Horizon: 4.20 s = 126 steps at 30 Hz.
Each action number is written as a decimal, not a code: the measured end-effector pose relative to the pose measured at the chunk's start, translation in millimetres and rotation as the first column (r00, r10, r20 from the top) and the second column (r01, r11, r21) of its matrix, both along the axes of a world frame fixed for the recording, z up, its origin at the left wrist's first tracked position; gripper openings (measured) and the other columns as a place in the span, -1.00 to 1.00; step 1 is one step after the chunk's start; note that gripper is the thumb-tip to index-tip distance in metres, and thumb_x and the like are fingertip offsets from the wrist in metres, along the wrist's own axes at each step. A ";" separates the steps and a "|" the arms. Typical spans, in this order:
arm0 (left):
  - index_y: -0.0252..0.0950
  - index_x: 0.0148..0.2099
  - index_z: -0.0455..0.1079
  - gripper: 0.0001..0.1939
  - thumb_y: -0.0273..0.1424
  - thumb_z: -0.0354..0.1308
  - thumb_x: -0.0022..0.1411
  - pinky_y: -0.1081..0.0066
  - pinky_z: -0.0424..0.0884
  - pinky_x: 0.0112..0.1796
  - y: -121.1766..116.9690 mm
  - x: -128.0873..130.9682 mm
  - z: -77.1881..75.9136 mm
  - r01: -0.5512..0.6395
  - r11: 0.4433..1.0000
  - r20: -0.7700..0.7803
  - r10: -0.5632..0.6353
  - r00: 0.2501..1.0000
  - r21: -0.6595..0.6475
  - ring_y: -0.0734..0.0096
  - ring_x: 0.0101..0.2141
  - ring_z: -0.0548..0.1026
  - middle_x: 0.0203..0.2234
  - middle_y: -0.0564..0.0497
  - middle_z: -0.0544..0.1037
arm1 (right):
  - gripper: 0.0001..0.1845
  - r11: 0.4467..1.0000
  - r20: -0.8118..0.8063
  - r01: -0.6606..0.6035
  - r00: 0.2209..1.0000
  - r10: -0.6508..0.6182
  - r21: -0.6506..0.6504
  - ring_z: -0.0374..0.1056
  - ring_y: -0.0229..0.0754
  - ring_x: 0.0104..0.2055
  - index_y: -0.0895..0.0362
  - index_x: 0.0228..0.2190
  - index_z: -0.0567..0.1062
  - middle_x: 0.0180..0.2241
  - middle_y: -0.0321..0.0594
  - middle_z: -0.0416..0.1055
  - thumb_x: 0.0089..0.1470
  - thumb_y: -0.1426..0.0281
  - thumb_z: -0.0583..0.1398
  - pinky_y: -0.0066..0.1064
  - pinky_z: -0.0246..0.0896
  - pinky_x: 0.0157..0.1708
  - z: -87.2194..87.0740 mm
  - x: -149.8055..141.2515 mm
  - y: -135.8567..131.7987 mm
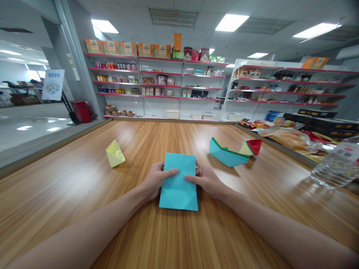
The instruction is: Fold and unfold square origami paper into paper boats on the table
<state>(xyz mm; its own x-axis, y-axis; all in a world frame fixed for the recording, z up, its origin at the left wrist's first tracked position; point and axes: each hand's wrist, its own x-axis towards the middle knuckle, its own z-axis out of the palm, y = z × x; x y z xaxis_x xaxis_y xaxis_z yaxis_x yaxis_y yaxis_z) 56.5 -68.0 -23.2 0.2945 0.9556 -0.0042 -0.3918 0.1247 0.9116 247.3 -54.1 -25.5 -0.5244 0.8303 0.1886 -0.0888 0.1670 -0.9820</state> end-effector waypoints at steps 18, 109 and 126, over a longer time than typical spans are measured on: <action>-0.39 -0.50 0.42 -0.71 -0.24 0.33 -0.09 0.49 0.31 -0.56 8.6 2.6 -6.6 -0.363 0.932 0.045 0.363 0.931 0.000 0.51 -0.64 0.38 -0.66 0.04 0.47 | -0.52 0.992 0.053 -0.118 0.992 0.116 0.040 0.40 -0.15 -0.28 0.15 -0.13 0.27 -0.26 -0.15 0.43 -0.07 0.32 0.30 -0.24 0.34 -0.25 0.2 -3.6 -1.2; -0.35 -0.65 0.25 -0.53 -0.06 0.28 -0.10 0.51 0.20 -0.61 4.6 0.9 0.6 -0.220 0.973 0.003 0.220 0.975 -0.067 0.55 -0.71 0.28 -0.75 0.07 0.37 | -0.71 0.909 0.358 -0.028 0.924 -0.136 0.417 0.27 -0.25 -0.39 0.16 -0.26 0.51 -0.41 -0.27 0.41 0.17 0.29 0.05 -0.45 0.21 -0.38 -1.0 -2.3 -9.4; -0.41 -0.44 0.44 -0.75 -0.28 0.29 -0.04 0.50 0.27 -0.52 5.6 -1.2 -4.1 -0.090 0.996 -0.033 0.090 0.995 0.024 0.51 -0.60 0.38 -0.60 0.00 0.50 | -0.50 0.727 0.466 -0.116 0.832 -0.301 0.677 0.37 -0.15 -0.17 0.00 0.05 0.36 -0.13 -0.20 0.47 0.04 0.49 0.12 -0.34 0.23 -0.15 6.7 0.3 -14.8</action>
<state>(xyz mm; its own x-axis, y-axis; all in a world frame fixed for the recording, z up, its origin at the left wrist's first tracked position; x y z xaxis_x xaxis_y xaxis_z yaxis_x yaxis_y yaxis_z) 55.3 -62.3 -27.3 0.2073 0.9782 0.0093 -0.3697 0.0696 0.9266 247.6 -68.9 -18.8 -0.6348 0.6451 0.4253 0.4393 0.7541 -0.4882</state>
